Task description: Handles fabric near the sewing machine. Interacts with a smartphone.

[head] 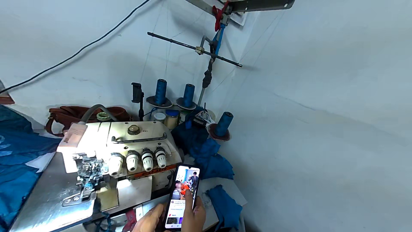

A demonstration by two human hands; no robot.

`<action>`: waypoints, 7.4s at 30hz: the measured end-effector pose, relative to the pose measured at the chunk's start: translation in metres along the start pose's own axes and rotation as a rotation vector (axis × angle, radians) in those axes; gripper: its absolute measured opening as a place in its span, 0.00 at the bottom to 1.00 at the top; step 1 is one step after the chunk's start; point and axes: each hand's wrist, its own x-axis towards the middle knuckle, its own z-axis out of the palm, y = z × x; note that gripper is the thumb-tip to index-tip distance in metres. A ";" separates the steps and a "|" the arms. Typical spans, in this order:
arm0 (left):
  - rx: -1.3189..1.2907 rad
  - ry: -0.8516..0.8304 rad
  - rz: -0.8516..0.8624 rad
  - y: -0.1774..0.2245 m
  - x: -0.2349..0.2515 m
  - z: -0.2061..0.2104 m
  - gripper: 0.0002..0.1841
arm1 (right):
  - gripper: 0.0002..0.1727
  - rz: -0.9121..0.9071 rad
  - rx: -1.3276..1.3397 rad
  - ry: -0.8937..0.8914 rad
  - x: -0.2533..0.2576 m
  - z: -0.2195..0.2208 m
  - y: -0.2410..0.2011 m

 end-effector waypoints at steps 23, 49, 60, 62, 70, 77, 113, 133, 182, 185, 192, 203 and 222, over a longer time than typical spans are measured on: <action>0.016 -0.003 0.009 0.003 0.000 0.000 0.28 | 0.20 -0.195 0.046 0.025 -0.015 -0.010 0.011; 0.029 0.012 0.016 0.004 0.000 0.000 0.28 | 0.20 -0.272 0.041 0.023 -0.015 -0.012 0.018; 0.034 0.016 0.021 0.003 0.000 0.000 0.28 | 0.19 -0.268 0.063 0.015 -0.017 -0.012 0.017; 0.030 0.017 0.020 0.003 -0.001 0.000 0.27 | 0.19 -0.273 0.058 0.014 -0.017 -0.012 0.017; 0.023 0.000 0.033 0.000 0.000 0.000 0.26 | 0.24 0.081 0.263 -0.045 0.001 -0.016 -0.007; 0.028 -0.008 0.032 0.003 0.001 -0.001 0.25 | 0.24 0.156 0.242 -0.038 0.010 -0.011 -0.021; 0.039 -0.008 0.034 0.003 0.001 0.000 0.26 | 0.20 -0.013 0.050 -0.056 0.004 -0.004 -0.018; 0.031 -0.003 0.048 0.003 0.000 0.000 0.26 | 0.19 -0.030 0.160 -0.034 0.006 -0.005 -0.019; 0.039 0.060 0.074 -0.006 -0.001 0.006 0.26 | 0.18 -0.217 0.246 -0.037 0.001 -0.015 0.017; 0.037 0.049 0.070 -0.005 -0.001 0.005 0.26 | 0.18 -0.225 0.238 -0.033 0.000 -0.015 0.018; 0.043 0.047 0.066 -0.006 -0.001 0.006 0.26 | 0.20 -0.231 0.245 -0.032 0.000 -0.016 0.020; 0.044 0.052 0.074 -0.006 -0.001 0.007 0.27 | 0.14 -0.186 0.197 -0.023 0.001 -0.015 0.018; 0.052 0.055 0.068 -0.005 -0.001 0.006 0.27 | 0.20 -0.217 0.178 0.030 0.001 -0.014 0.019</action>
